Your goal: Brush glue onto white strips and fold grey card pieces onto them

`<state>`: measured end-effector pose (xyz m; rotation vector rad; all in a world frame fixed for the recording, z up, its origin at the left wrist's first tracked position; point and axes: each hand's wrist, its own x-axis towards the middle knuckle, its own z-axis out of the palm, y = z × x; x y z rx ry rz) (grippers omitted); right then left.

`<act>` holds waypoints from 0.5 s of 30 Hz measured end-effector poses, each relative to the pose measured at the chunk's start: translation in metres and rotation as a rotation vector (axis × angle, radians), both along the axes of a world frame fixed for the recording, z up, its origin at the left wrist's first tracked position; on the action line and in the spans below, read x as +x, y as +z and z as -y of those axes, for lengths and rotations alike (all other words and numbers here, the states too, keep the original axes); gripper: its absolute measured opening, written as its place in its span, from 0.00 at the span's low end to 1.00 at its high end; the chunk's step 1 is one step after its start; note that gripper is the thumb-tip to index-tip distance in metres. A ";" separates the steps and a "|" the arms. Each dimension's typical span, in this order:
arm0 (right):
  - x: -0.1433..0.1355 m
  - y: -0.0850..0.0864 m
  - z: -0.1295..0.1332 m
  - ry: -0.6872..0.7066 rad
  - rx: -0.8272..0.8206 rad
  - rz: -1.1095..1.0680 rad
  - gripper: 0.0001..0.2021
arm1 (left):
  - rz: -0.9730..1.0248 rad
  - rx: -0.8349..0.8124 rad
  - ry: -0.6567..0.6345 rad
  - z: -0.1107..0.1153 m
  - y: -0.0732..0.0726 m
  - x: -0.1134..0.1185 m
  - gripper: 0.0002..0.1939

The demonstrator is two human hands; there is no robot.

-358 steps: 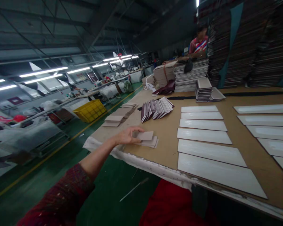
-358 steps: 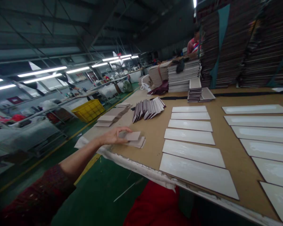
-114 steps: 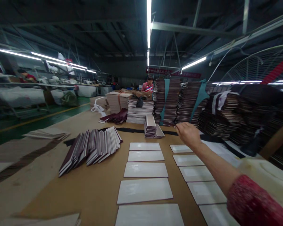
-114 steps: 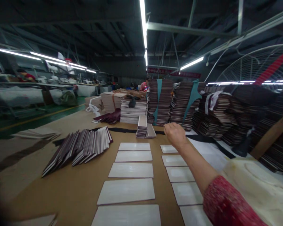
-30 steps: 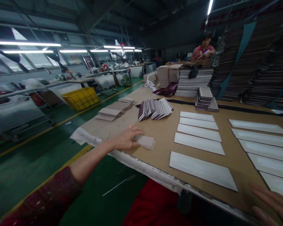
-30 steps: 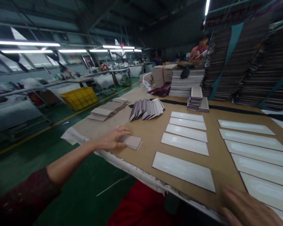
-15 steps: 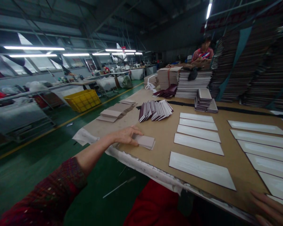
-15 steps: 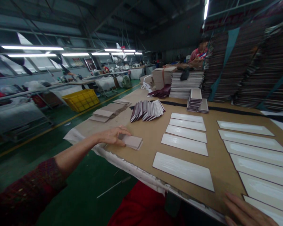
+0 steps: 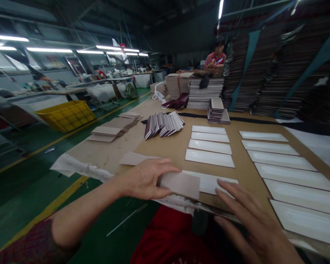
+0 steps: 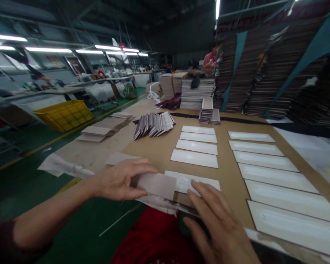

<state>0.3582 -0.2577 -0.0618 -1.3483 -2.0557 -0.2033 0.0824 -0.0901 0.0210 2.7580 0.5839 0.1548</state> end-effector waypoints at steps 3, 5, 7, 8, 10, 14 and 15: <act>-0.014 0.008 -0.012 0.016 -0.046 0.076 0.23 | 0.021 -0.033 -0.064 0.021 -0.006 0.022 0.23; -0.014 0.005 -0.012 0.042 -0.070 0.106 0.22 | 0.034 -0.050 -0.074 0.028 -0.011 0.031 0.22; -0.011 0.000 -0.008 0.057 -0.083 0.111 0.22 | 0.031 -0.055 -0.079 0.031 -0.016 0.036 0.23; -0.009 -0.001 -0.006 0.061 -0.090 0.106 0.21 | 0.023 -0.058 -0.084 0.031 -0.018 0.038 0.23; -0.005 -0.002 -0.001 0.059 -0.103 0.095 0.21 | 0.030 -0.060 -0.101 0.031 -0.022 0.038 0.24; 0.024 0.002 0.004 -0.026 -0.113 0.003 0.21 | 0.235 -0.021 0.004 0.026 -0.027 0.027 0.33; 0.038 0.003 0.006 -0.093 -0.124 -0.056 0.21 | 0.300 -0.011 0.084 0.025 -0.030 0.022 0.35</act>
